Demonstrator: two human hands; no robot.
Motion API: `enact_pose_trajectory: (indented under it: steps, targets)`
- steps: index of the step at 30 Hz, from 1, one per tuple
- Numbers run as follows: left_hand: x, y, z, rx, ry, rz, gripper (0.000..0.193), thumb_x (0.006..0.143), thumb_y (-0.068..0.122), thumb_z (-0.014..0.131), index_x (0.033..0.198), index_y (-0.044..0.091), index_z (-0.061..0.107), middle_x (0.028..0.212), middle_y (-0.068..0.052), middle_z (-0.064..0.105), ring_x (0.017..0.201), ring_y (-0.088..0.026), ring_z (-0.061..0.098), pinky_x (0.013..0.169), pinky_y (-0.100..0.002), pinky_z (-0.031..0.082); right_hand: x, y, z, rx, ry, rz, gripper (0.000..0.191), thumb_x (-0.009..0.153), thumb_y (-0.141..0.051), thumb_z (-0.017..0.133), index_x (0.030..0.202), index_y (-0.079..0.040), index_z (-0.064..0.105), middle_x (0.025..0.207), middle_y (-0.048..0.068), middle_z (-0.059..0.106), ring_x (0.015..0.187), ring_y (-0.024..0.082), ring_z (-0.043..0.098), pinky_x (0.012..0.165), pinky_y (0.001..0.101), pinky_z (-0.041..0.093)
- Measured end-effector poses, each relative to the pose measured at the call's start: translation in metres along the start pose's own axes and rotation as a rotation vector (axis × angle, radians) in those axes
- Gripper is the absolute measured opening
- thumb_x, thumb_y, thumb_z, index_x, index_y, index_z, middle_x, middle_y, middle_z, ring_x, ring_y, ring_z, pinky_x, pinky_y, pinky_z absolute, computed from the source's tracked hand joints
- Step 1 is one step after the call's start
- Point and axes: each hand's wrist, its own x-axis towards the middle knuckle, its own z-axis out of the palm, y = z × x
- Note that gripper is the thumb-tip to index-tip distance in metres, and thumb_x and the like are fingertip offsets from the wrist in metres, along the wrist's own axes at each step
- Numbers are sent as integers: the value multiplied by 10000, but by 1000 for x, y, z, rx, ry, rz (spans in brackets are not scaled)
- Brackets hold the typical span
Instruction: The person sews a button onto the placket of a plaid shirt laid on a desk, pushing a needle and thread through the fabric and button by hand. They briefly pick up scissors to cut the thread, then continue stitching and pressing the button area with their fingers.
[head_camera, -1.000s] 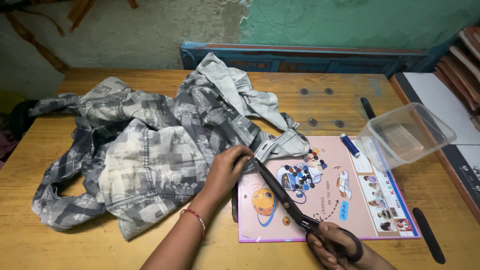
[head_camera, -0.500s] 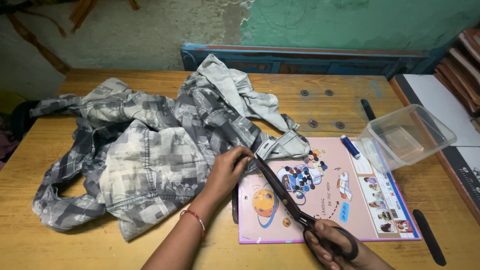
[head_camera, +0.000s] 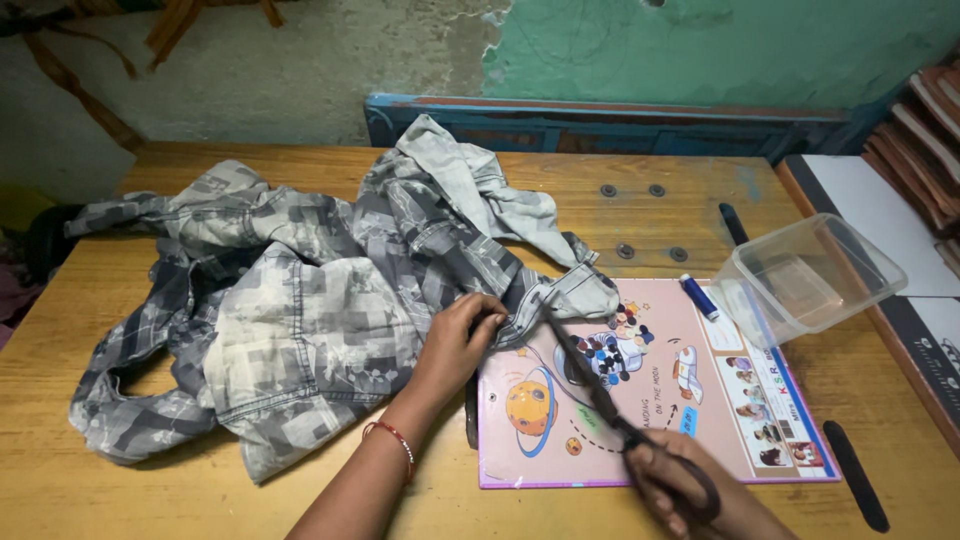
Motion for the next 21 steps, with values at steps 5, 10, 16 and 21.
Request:
enact_pose_trajectory:
  steps: [5,10,16,21]
  targets:
    - [-4,13,1,42,100,92,66,910,40,686,970,14,683,968,-123,670,872,-270,690,758,-355,537,-5,-40,-19,-572,638,137,433,818,-465,788,962,-65,706,583,93,600,437,214,560,428,360,421]
    - [-7,17,10,-45,175,160,68,907,-1,651,971,7,676,1003,-108,701,923,-238,716,786,-349,567,-17,-70,-35,-1197,908,164,605,739,-608,794,994,-60,751,794,183,754,756,327,752,722,455,572]
    - [-7,-6,28,-714,-91,-265,63,1023,89,537,1068,57,568,1023,-53,756,933,-115,735,603,-295,537,-7,-61,-44,-1281,935,141,672,706,-612,826,1044,-38,733,815,184,745,824,363,736,775,451,569]
    - [-12,-22,36,-876,-131,-357,106,1059,146,531,1139,76,533,805,-23,628,678,-87,601,558,-246,479,-13,-58,-62,-1352,795,-63,599,740,-413,825,1151,-6,669,961,191,714,920,348,688,826,450,546]
